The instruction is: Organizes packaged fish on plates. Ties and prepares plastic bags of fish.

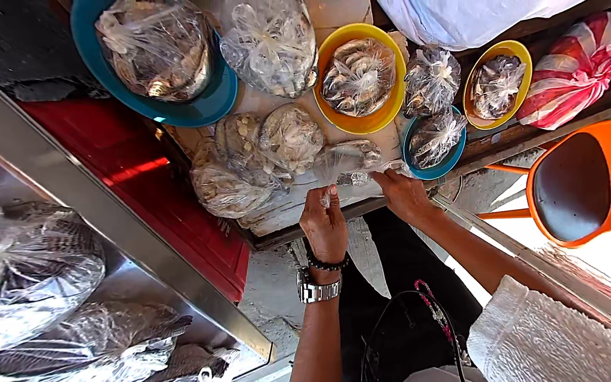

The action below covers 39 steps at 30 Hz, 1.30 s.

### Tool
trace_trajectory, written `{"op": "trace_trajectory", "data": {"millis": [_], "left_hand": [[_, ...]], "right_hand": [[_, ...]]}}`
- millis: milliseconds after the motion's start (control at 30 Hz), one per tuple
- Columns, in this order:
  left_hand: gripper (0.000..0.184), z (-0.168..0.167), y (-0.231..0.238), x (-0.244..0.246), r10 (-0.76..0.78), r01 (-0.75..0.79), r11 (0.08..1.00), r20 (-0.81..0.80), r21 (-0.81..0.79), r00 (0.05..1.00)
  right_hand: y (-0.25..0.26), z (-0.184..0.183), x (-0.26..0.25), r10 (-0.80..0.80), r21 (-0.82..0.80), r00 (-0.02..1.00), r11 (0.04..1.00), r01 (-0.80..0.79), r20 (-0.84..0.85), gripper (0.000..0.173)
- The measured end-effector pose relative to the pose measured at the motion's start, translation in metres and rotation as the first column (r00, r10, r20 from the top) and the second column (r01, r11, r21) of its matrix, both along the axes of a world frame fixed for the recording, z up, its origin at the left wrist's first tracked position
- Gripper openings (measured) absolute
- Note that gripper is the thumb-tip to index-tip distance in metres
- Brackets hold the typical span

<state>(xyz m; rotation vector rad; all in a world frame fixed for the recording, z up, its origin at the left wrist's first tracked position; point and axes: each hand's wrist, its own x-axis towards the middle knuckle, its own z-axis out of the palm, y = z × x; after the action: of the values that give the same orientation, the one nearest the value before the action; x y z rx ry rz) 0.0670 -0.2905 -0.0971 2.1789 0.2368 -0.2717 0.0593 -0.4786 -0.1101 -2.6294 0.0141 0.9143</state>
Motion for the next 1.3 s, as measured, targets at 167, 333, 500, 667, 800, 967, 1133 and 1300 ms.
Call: {"op": "trace_trajectory", "data": {"millis": [167, 333, 500, 667, 800, 967, 1133, 1300], "left_hand": [[0.03, -0.003, -0.008, 0.01, 0.048, -0.048, 0.992, -0.001, -0.116, 0.999], [0.031, -0.008, -0.01, 0.022, 0.026, -0.028, 0.993, -0.016, -0.112, 1.0], [0.032, -0.019, 0.0, 0.022, 0.023, -0.03, 0.992, -0.059, -0.121, 0.998], [0.032, -0.024, 0.002, 0.024, 0.026, -0.033, 0.994, -0.068, -0.107, 0.997], [0.03, -0.02, 0.0, 0.025, 0.011, -0.014, 0.991, -0.025, -0.13, 1.0], [0.031, -0.017, 0.0, 0.032, -0.028, 0.025, 0.992, -0.024, -0.12, 0.999], [0.028, -0.012, 0.006, 0.033, -0.063, 0.059, 0.994, -0.033, -0.09, 0.997], [0.026, -0.013, 0.001, 0.034, -0.091, 0.09, 0.992, -0.014, -0.093, 0.996]], "right_hand": [[0.017, -0.022, 0.019, 0.061, -0.027, 0.981, 0.997, -0.067, -0.184, 0.062], [0.046, -0.045, 0.053, 0.127, -0.061, 0.943, 0.986, -0.153, -0.306, 0.03], [0.067, -0.058, 0.083, 0.155, -0.022, 0.9, 0.984, -0.179, -0.407, 0.02], [0.06, -0.07, 0.085, 0.147, -0.047, 0.905, 0.983, -0.18, -0.399, 0.02], [0.05, -0.062, 0.083, 0.025, -0.143, 0.945, 0.987, -0.076, -0.327, 0.027], [0.044, -0.066, 0.079, 0.044, -0.111, 0.947, 0.99, -0.083, -0.318, 0.031], [0.038, -0.054, 0.085, -0.041, -0.163, 0.941, 0.987, -0.015, -0.336, 0.025], [0.022, -0.046, 0.086, -0.09, -0.204, 0.941, 0.979, 0.022, -0.327, 0.026]]}}
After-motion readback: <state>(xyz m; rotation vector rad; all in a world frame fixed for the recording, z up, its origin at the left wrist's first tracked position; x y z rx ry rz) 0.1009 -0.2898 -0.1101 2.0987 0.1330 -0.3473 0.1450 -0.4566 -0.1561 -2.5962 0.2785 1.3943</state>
